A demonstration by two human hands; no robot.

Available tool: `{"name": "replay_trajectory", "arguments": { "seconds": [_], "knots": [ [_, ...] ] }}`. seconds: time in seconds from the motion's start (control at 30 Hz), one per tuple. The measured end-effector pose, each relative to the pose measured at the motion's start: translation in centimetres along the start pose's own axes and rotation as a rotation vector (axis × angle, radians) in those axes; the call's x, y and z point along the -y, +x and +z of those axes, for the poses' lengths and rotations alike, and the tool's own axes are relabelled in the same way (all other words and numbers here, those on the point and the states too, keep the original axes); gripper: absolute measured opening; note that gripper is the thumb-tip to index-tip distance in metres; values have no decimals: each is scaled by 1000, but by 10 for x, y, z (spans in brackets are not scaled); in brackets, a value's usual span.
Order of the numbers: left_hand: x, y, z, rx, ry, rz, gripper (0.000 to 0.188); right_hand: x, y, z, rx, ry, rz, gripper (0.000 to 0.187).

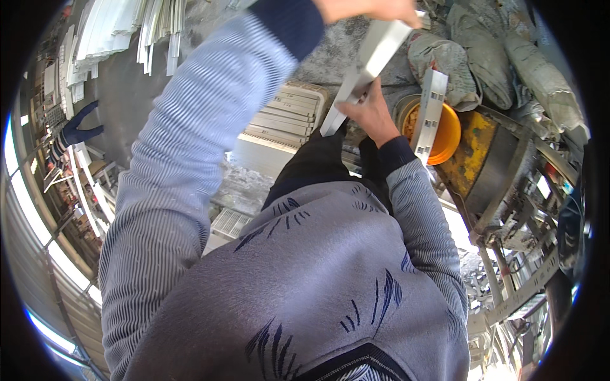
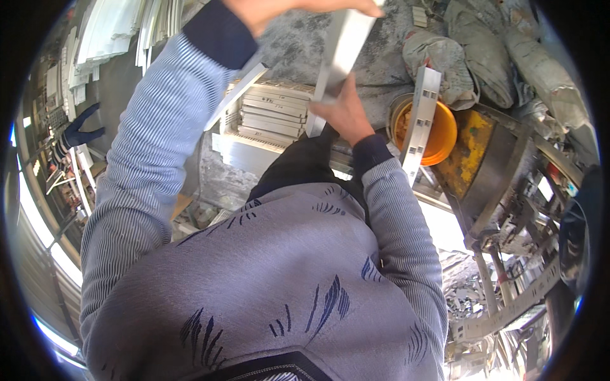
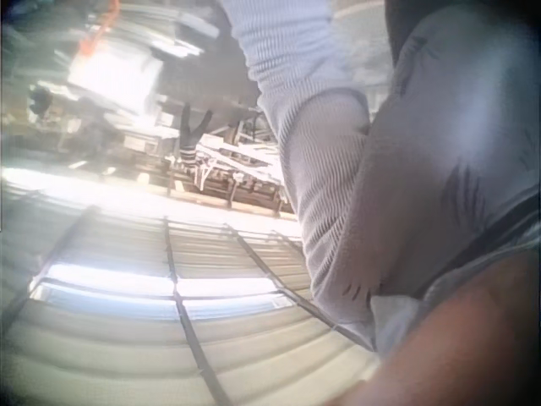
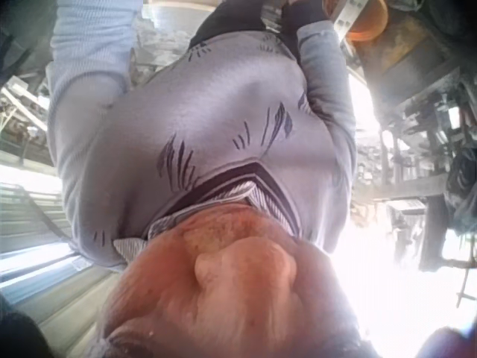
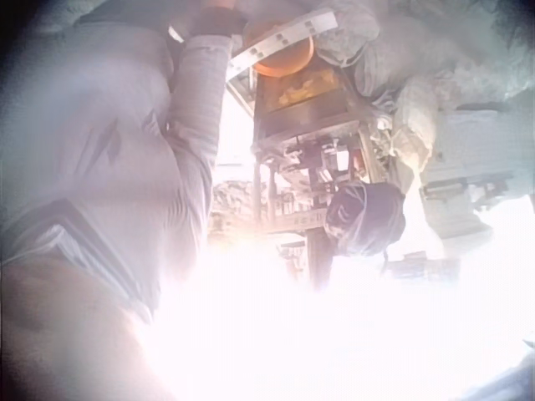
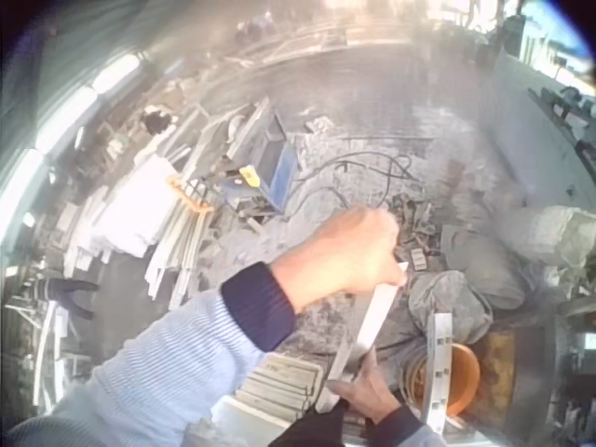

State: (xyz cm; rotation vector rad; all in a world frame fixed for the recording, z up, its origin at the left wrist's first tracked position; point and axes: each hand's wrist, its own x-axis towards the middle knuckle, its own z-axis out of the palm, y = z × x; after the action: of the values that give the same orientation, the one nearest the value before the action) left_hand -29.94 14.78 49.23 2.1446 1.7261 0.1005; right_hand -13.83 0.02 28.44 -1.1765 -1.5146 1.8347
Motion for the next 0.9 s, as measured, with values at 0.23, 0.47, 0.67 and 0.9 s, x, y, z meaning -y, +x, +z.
{"name": "replay_trajectory", "arguments": {
  "seconds": [0.23,0.47,0.67,0.9],
  "knots": [
    [-38,-7,-1,-214,-676,209,56,60,1,-41,-172,326,101,50],
    [42,-119,92,-76,-659,-168,56,100,-29,-67,-92,539,76,47],
    [41,-190,124,-194,-698,-252,34,121,-34,-72,-237,348,5,48],
    [-14,-182,42,-607,-255,232,22,138,-37,-75,-419,-514,-148,59]
  ]
}}
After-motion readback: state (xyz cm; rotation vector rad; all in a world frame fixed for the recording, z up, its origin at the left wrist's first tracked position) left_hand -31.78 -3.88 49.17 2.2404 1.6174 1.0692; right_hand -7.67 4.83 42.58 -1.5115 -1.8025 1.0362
